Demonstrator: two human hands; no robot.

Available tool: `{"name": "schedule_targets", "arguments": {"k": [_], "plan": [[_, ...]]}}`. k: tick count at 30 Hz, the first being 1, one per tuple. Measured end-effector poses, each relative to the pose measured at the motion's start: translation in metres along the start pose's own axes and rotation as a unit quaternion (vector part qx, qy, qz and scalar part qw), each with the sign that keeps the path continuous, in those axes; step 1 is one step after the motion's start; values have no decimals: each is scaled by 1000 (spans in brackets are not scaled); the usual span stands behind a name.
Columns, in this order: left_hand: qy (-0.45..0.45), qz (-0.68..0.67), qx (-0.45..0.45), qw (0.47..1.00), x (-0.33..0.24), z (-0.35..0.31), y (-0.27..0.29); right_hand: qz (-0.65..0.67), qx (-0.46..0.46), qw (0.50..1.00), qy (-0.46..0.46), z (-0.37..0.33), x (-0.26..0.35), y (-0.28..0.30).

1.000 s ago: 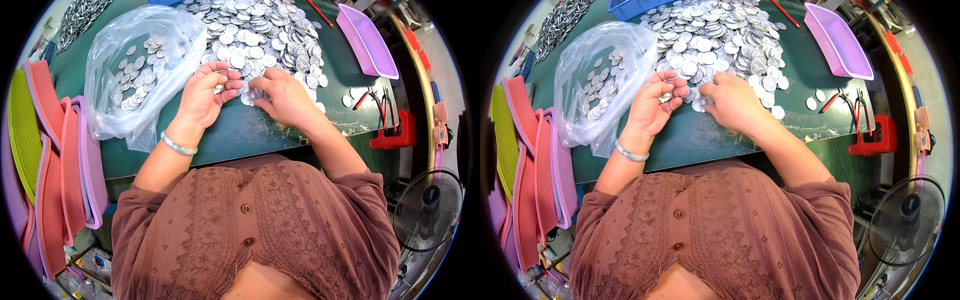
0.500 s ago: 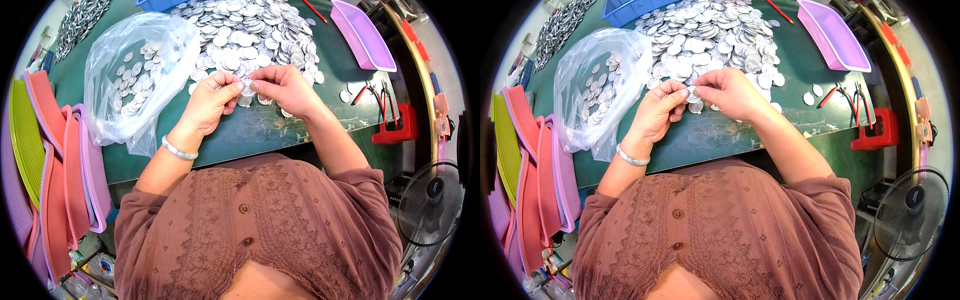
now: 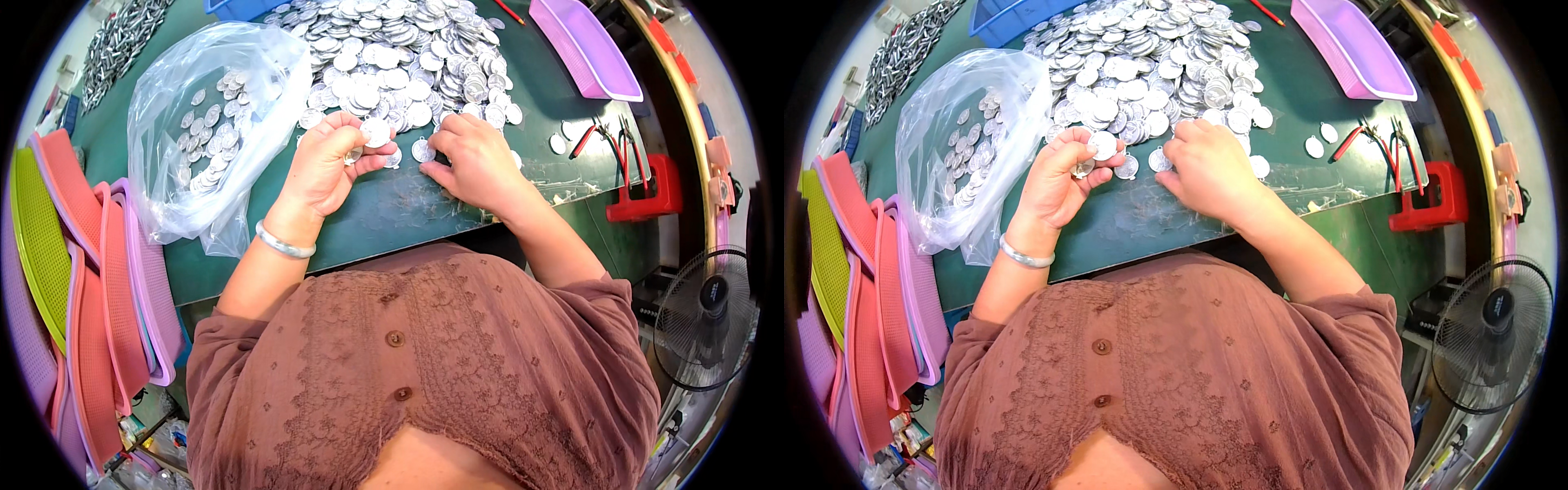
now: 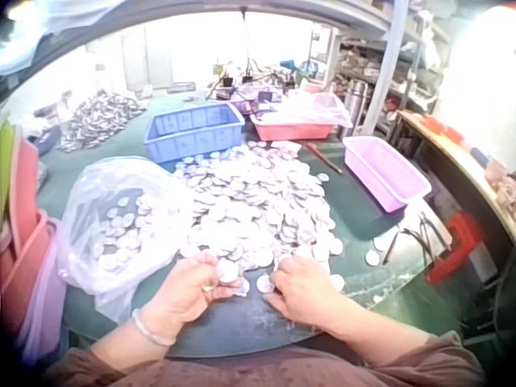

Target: The person assembles small silver circular components by hand, inserting jump rings and using pliers to close them. They handle the components one at a time, occasionally using red-handled pliers to manipulate the rings, and place finished pieces into a plastic bag.

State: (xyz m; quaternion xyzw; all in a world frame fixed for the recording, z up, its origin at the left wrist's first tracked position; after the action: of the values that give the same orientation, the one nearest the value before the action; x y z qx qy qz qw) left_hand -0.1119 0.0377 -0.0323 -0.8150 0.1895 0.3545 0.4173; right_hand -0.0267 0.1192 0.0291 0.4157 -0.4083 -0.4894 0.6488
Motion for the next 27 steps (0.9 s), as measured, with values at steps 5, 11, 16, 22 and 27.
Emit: {"name": "schedule_targets", "arguments": {"k": [5, 11, 16, 22, 27], "plan": [[1, -8, -22, 1000, 1, 1, 7, -45, -11, 998, 30, 2, 8, 0], [26, -21, 8, 999, 6, 3, 0, 57, -103, 992, -36, -3, -13, 8], [82, 35, 37, 995, 22, 0, -11, 306, -151, 925, -169, -7, -30, 7], [64, 26, 34, 997, 20, -2, -12, 134, -239, 959, 67, 10, 28, 32], [38, -33, 46, 998, 13, -5, -7, 346, -170, 914, -126, 7, -4, -2]]}}
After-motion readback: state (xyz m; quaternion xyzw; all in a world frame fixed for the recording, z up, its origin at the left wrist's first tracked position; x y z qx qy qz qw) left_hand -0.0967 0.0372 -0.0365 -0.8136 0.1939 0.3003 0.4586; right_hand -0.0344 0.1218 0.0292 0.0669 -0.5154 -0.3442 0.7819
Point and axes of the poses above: each hand's wrist, its own z-axis towards the middle knuckle, its own y-axis out of the back of the hand, x = y × z, the point moved 10 cm from there along z, towards the middle knuckle, and after that the axes turned 9 degrees about y, right-handed, at the moved point
